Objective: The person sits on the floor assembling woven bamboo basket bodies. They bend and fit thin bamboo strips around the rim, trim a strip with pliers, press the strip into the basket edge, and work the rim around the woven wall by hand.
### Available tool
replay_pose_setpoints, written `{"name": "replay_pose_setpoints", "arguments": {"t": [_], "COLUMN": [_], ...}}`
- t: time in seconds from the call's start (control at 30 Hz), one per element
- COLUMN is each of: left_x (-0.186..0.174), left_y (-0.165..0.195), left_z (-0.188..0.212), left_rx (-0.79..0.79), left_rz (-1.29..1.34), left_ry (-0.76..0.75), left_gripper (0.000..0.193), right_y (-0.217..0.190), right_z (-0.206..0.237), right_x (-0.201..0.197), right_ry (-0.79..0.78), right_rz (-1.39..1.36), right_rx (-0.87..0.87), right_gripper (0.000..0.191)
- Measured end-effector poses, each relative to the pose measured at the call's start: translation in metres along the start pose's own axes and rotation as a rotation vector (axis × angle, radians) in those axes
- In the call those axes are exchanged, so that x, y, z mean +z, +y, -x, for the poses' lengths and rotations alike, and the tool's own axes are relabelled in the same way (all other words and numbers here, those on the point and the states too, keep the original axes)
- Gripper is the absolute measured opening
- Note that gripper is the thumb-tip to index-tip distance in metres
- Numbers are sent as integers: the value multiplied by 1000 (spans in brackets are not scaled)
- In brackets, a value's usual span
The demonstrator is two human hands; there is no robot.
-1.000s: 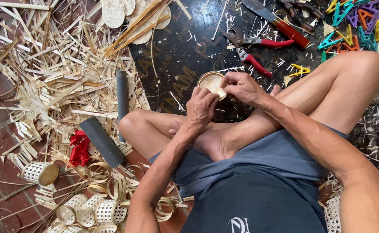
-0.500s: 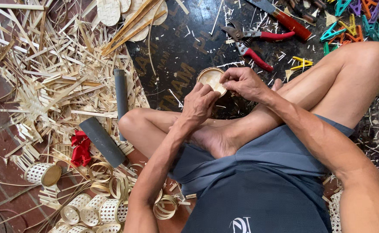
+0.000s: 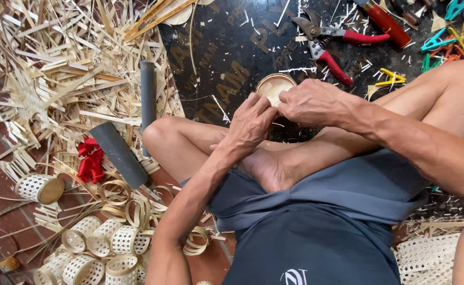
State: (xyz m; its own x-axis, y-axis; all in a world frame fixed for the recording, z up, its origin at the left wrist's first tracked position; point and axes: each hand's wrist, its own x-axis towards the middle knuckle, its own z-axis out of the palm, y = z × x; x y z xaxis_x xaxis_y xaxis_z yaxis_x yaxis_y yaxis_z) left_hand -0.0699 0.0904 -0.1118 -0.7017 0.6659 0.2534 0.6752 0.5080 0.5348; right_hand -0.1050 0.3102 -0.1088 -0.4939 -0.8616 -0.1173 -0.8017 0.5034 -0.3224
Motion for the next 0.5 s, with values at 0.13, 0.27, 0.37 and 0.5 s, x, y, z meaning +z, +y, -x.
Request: {"name": "replay_pose_setpoints", "arguments": {"t": [0.13, 0.27, 0.37, 0.5], "left_x": [0, 6, 11, 13], "left_y": [-6, -15, -16, -14], "left_z": [-1, -1, 4, 4], "left_rx": [22, 7, -14, -37], "left_rz": [10, -13, -44, -62], "left_ry": [-33, -9, -1, 42], "left_gripper": [12, 10, 10, 10], "right_y": [6, 14, 17, 17], "right_z": [-11, -21, -23, -13], "right_x": [-15, -19, -14, -4], "right_ry": [-167, -262, -169, 66], "right_rz": [84, 105, 127, 121], "right_rx": [-129, -223, -290, -246], "right_gripper": [17, 17, 15, 15]}}
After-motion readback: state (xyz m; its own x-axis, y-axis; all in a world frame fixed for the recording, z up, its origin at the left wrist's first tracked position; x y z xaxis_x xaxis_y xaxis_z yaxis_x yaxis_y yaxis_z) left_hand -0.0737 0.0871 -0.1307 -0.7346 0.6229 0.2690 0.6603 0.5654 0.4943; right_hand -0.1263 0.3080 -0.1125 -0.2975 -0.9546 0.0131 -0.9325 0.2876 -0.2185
